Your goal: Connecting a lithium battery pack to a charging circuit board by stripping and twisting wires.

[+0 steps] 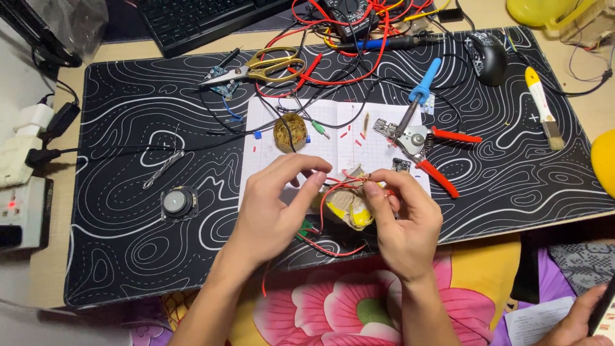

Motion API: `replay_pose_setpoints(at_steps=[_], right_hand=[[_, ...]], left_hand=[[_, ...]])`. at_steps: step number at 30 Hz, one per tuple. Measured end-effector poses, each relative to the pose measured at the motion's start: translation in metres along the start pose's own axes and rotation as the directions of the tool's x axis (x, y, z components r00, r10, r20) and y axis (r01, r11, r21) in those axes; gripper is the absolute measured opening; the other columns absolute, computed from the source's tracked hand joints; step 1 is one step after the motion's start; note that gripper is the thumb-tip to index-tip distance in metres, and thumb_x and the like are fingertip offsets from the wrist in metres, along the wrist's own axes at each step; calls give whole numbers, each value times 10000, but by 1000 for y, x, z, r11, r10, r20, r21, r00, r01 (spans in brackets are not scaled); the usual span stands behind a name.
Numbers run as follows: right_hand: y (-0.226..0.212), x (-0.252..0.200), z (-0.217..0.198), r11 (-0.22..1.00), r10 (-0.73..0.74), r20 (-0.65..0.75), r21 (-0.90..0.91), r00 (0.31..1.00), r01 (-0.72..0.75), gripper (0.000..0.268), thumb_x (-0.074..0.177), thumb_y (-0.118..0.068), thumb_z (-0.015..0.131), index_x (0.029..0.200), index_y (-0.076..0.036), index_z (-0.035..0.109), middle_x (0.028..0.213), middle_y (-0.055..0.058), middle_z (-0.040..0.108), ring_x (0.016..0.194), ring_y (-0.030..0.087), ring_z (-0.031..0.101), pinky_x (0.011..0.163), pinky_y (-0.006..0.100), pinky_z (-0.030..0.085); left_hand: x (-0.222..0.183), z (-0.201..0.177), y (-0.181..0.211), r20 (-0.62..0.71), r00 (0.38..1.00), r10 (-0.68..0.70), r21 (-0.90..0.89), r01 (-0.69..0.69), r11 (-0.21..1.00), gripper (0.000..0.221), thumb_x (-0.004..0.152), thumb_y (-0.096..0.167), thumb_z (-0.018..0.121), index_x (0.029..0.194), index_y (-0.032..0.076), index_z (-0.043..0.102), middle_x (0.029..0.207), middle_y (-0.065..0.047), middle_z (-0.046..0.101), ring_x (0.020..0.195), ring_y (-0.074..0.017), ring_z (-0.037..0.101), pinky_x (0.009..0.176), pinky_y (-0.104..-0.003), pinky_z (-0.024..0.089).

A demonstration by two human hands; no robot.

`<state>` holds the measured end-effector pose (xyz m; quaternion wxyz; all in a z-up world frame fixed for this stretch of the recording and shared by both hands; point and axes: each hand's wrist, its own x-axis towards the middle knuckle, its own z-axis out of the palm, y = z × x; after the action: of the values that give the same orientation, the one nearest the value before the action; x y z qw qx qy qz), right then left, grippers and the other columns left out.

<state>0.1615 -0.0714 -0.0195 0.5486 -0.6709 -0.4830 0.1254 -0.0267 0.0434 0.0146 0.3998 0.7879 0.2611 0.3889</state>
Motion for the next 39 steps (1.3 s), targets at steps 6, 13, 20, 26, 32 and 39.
replay_pose_setpoints(at_steps=[6, 13, 20, 26, 32, 39], right_hand=[[2, 1, -2, 1000, -6, 7, -9, 1000, 6, 56, 1123, -127, 769, 1142, -84, 800, 795, -42, 453, 729, 71, 396, 707, 245, 375], [9, 5, -6, 1000, 16, 37, 26, 999, -17, 82, 1126, -144, 773, 1147, -72, 806, 761, -56, 415, 704, 60, 374, 666, 244, 352], [14, 6, -5, 1000, 5, 30, -2, 1000, -5, 121, 1133, -180, 775, 1190, -76, 801, 778, -60, 439, 719, 57, 382, 703, 243, 377], [19, -1, -11, 999, 8, 48, -41, 999, -6, 126, 1124, -196, 779, 1168, -83, 812, 776, -53, 469, 715, 63, 404, 696, 246, 377], [15, 11, -3, 1000, -5, 57, -18, 998, 6, 125, 1118, -179, 756, 1160, -78, 815, 761, -58, 503, 652, 52, 344, 620, 248, 323], [8, 14, 0, 995, -98, 15, 7, 995, 98, 90, 1096, -96, 779, 1145, -54, 842, 601, -33, 351, 618, 130, 448, 635, 343, 521]], left_hand=[[-15, -7, 8, -118, 991, -60, 65, 68, 996, 188, 1140, 166, 643, 1206, 75, 794, 1180, -69, 842, 1092, -210, 788, 919, -340, 583], [-106, -31, 0, -340, 936, -88, 221, 171, 960, 148, 1092, 66, 706, 1200, 16, 795, 1171, -119, 819, 1112, -263, 759, 1052, -382, 585], [-193, -32, -54, -424, 901, 95, 618, 212, 757, 181, 1123, 49, 705, 1264, -21, 794, 1261, -154, 817, 1185, -341, 754, 1091, -453, 564], [-190, -19, -46, -500, 853, 147, 643, 253, 723, 113, 1103, 16, 727, 1166, 18, 820, 1177, -116, 834, 1092, -311, 776, 1021, -427, 544], [-90, -25, -5, -417, 898, 137, 384, 38, 922, 132, 1051, 9, 789, 1174, 34, 832, 1143, -108, 832, 1045, -273, 769, 1048, -417, 574], [18, 9, 5, 65, 989, 135, 144, -143, 979, 287, 1051, 232, 804, 1262, 41, 835, 1108, -205, 841, 1089, -438, 758, 953, -515, 557]])
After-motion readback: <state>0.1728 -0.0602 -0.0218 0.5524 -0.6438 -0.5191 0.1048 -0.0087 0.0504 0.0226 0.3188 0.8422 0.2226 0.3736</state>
